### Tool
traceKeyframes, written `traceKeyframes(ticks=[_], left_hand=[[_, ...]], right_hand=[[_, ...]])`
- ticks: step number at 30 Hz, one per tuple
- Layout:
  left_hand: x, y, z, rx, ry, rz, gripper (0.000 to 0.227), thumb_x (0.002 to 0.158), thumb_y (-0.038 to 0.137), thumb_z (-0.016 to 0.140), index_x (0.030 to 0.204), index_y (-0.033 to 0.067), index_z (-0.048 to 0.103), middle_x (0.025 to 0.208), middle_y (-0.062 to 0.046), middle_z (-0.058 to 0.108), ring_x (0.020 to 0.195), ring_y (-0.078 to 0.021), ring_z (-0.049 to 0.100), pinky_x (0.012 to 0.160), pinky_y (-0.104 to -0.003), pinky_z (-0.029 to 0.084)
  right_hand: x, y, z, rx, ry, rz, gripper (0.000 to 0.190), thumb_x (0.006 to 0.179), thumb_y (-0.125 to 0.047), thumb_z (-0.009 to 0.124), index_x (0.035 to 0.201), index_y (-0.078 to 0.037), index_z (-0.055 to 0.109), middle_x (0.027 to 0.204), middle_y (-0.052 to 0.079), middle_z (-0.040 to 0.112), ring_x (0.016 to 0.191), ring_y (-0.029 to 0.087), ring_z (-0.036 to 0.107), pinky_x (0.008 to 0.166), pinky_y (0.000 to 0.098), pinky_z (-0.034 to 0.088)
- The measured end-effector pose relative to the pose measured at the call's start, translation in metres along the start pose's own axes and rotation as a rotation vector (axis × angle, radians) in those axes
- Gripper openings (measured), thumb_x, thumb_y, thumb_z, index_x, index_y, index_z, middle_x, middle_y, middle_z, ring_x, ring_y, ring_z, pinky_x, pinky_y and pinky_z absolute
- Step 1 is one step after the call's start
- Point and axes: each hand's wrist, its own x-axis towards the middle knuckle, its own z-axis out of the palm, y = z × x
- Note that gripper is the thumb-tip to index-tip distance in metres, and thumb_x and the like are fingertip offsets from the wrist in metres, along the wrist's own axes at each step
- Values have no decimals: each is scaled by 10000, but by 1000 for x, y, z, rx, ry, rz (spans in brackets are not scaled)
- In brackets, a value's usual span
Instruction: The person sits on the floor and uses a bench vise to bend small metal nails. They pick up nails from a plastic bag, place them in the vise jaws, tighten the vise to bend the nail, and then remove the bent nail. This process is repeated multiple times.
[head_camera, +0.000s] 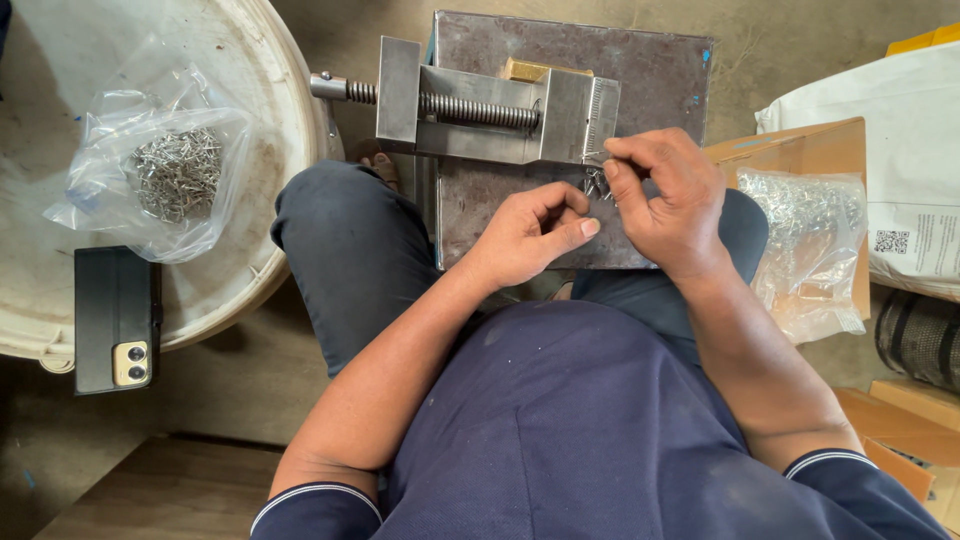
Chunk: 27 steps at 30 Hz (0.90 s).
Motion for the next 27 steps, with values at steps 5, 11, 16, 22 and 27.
traceKeyframes(ticks=[5,11,16,22,27], left_hand=[[-1,0,0,16,0,3,220,980,204,739,1052,21,641,756,85,539,695,-8,460,627,-212,409],[-1,-3,-1,12,4,8,205,988,199,727,1046,24,640,769,87,535,704,-10,455,628,-211,409],[-2,-5,0,-3,34,1,178,1008,189,711,1054,29,648,789,77,554,696,-13,474,606,-213,408],[-1,-9,-5,-198,138,-32,157,1014,186,696,1047,47,630,790,23,616,669,-53,570,602,-236,483],[-1,-8,-4,-189,141,-18,163,1018,179,706,1029,41,620,794,21,598,689,-64,564,618,-244,486]], right_hand=[[-3,0,5,39,14,-20,176,991,37,801,1137,-38,739,1027,99,687,844,182,705,738,289,562],[-5,-1,7,-3,20,-37,182,977,32,803,1132,-43,748,1018,99,679,829,184,689,717,297,552],[-16,6,3,31,58,11,150,1025,19,791,1154,-31,732,1036,105,687,854,173,683,679,269,539],[-45,13,6,48,-69,280,103,986,-34,762,1085,-24,738,843,88,651,656,151,617,605,281,487],[-51,15,11,-101,-136,195,121,951,-102,773,1063,-59,760,807,90,663,668,239,647,608,343,496]])
